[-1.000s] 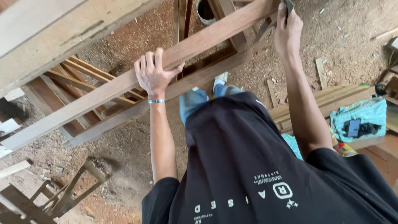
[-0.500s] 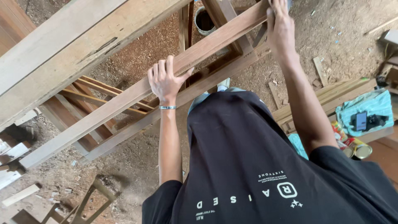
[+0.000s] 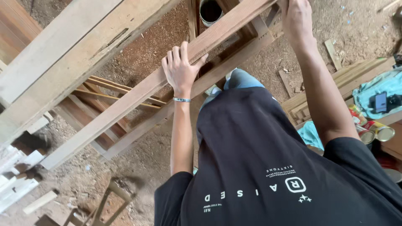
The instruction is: The person sands various pieces of wood by hand using a piece of sandpaper, moving the sandpaper back and forth across the surfaces and edges.
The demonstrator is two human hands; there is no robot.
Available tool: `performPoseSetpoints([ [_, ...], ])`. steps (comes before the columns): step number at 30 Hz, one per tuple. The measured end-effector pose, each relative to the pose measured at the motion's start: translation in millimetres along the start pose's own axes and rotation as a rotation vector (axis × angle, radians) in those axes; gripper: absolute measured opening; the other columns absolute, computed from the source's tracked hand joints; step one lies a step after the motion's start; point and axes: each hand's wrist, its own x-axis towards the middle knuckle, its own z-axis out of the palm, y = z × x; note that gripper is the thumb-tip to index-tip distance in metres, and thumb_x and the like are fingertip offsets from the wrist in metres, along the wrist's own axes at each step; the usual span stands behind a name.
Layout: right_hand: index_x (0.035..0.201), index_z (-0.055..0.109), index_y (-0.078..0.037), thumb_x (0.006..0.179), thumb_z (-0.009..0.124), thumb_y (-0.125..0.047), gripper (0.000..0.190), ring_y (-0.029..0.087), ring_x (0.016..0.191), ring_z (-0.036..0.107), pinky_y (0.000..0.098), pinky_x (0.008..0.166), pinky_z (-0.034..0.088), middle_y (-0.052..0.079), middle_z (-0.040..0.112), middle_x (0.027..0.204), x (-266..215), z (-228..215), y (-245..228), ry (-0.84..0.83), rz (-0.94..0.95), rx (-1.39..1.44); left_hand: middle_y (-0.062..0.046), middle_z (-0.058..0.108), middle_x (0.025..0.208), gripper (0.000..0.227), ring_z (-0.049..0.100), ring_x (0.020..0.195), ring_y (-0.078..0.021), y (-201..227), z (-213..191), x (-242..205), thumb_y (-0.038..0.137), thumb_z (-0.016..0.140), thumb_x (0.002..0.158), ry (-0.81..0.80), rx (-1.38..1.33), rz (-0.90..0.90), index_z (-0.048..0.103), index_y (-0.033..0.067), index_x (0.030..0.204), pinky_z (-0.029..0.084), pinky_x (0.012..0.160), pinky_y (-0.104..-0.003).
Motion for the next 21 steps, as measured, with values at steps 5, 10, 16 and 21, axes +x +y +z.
performPoseSetpoints([
  [5,0.114,0.060,0.004,0.120,0.042,-0.019,0.030,0.029,0.082,0.069,0.0399,0.072,0.059,0.019,0.068,0.098,23,12,0,-0.082,0.168,0.160,-0.009,0.065,0.109,0.078,0.058,0.104,-0.0261,-6,2,8,0.073,0.065,0.084,-0.173,-0.130,-0.047,0.059,0.0100,0.130,0.042,0.092,-0.046],
  [10,0.114,0.062,0.004,0.117,0.044,-0.017,0.027,0.029,0.082,0.069,0.0400,0.073,0.058,0.019,0.068,0.098,22,25,10,-0.071,0.111,0.033,-0.009,0.060,0.122,0.078,0.052,0.118,-0.0258,1,7,9,0.070,0.067,0.084,-0.143,-0.176,-0.035,0.054,0.0087,0.130,0.034,0.109,-0.052],
  [16,0.122,0.060,0.006,0.117,0.039,-0.012,0.028,0.031,0.107,0.065,0.0445,0.091,0.054,0.021,0.068,0.114,12,6,13,-0.013,-0.095,0.004,-0.010,0.053,0.132,0.085,0.048,0.126,-0.0264,41,22,15,0.065,0.067,0.086,-0.117,-0.206,0.045,0.042,0.0086,0.144,0.031,0.116,-0.052],
  [21,0.128,0.058,0.003,0.120,0.037,-0.024,0.035,0.029,0.091,0.067,0.0425,0.081,0.057,0.020,0.066,0.107,47,19,39,-0.298,0.284,0.078,-0.010,0.053,0.132,0.089,0.048,0.125,-0.0263,71,33,39,0.066,0.069,0.086,-0.105,-0.191,0.090,0.039,0.0091,0.148,0.032,0.115,-0.053],
])
